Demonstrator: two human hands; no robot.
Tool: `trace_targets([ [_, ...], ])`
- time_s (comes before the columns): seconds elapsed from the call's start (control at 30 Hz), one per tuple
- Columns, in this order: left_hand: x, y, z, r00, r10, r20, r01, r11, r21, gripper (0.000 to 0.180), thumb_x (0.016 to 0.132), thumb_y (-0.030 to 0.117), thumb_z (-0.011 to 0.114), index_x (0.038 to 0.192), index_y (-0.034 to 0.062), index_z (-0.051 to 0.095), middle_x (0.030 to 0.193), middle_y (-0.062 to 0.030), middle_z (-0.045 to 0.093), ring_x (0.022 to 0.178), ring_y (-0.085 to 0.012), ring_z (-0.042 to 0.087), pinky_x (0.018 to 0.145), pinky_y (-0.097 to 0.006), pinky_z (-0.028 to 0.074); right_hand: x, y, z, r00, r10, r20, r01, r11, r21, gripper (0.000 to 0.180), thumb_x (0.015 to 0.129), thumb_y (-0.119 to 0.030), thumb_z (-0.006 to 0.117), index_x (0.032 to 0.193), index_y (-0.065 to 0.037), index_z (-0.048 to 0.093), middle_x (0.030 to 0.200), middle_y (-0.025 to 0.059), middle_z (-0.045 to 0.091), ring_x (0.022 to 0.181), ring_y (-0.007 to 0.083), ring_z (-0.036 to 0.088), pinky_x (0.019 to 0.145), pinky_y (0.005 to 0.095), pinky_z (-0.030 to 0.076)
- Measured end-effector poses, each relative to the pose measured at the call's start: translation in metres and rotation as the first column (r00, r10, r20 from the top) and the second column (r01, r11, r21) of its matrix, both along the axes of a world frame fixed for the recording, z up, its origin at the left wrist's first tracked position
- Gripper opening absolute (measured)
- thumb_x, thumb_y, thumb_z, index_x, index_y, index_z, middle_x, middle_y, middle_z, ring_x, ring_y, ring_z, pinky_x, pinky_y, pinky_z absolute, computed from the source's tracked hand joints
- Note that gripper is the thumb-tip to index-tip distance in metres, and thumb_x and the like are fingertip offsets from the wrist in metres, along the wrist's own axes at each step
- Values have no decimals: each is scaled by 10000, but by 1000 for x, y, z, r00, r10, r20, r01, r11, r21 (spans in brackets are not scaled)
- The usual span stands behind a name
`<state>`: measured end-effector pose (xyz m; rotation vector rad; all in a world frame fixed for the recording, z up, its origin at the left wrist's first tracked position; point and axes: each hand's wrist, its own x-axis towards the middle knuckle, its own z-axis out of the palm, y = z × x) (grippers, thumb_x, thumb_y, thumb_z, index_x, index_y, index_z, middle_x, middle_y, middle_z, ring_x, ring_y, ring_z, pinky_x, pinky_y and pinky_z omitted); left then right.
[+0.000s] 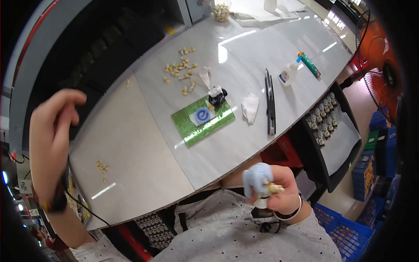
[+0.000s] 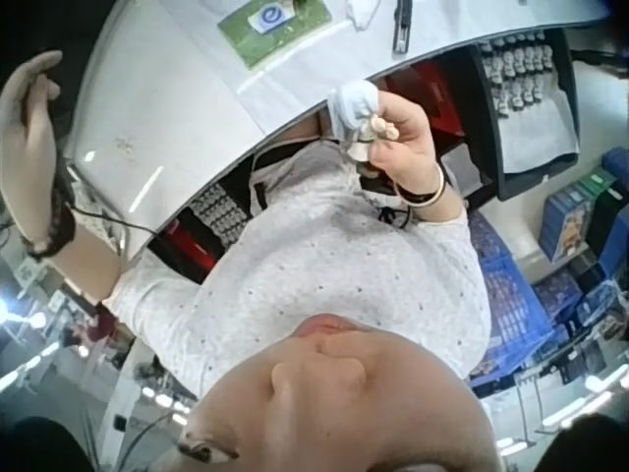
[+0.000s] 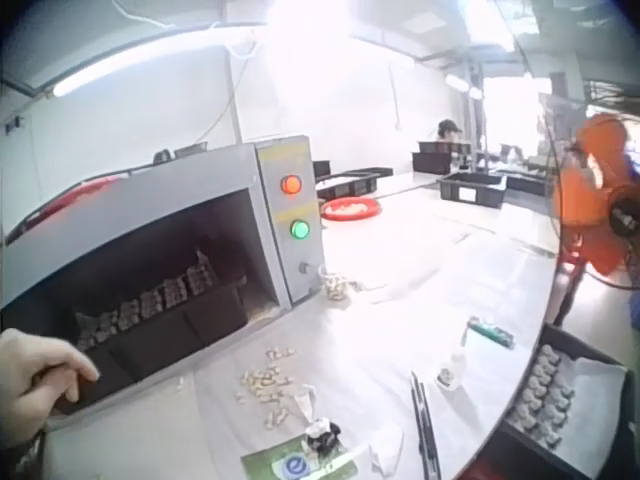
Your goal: Applying glue and attaching small accessory parts to miniature figurines at an assembly workstation.
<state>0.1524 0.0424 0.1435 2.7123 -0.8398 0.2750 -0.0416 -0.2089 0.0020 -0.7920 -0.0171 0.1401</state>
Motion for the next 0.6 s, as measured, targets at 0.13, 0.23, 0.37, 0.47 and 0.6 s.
trace_targets([
  [0.13, 107, -9, 0, 989, 66, 133, -110, 928, 356, 198, 787, 94, 500, 934, -19, 571, 802, -149, 606, 755, -269, 595, 680, -352, 451, -14, -17, -4, 932, -350, 98, 359, 929, -91, 383, 705, -282, 724, 843, 17, 528, 747, 108, 547, 673, 186, 572, 555, 263, 469],
  [0.23, 192, -11, -26, 998, 66, -20, -52, 910, 411, 282, 812, 175, 502, 1049, 36, 564, 950, -158, 609, 893, -269, 586, 784, -327, 444, -30, -40, -14, 772, -625, 115, 635, 746, -202, 416, 684, -264, 737, 914, -4, 508, 741, 112, 549, 638, 173, 560, 483, 236, 439],
  [0.37, 286, -50, -76, 833, 485, -265, -262, 769, 583, 429, 831, 213, 488, 1242, 98, 440, 1216, -125, 492, 1094, -222, 493, 917, -304, 383, -61, -92, -8, 537, -836, 108, 804, 469, -365, 367, 733, -235, 674, 968, -21, 491, 770, 111, 564, 584, 109, 501, 429, 183, 370],
  [0.47, 364, 12, -118, 906, -205, -370, 414, 609, 677, 423, 880, 256, 404, 1226, 14, 425, 1226, -119, 480, 1044, -154, 518, 902, -249, 386, -72, -144, -6, 323, -932, 163, 866, 222, -448, 260, 792, -159, 600, 985, -25, 487, 775, 71, 567, 603, 87, 495, 466, 183, 369],
  [0.6, 358, -42, -143, 770, -561, -303, 636, 637, 436, 426, 852, 216, 434, 1219, 2, 394, 1231, -126, 446, 1070, -181, 481, 897, -280, 378, -81, -241, -18, 469, -851, 238, 547, 68, -834, 175, 803, -135, 591, 919, -20, 527, 792, 14, 589, 664, 79, 540, 537, 199, 402],
])
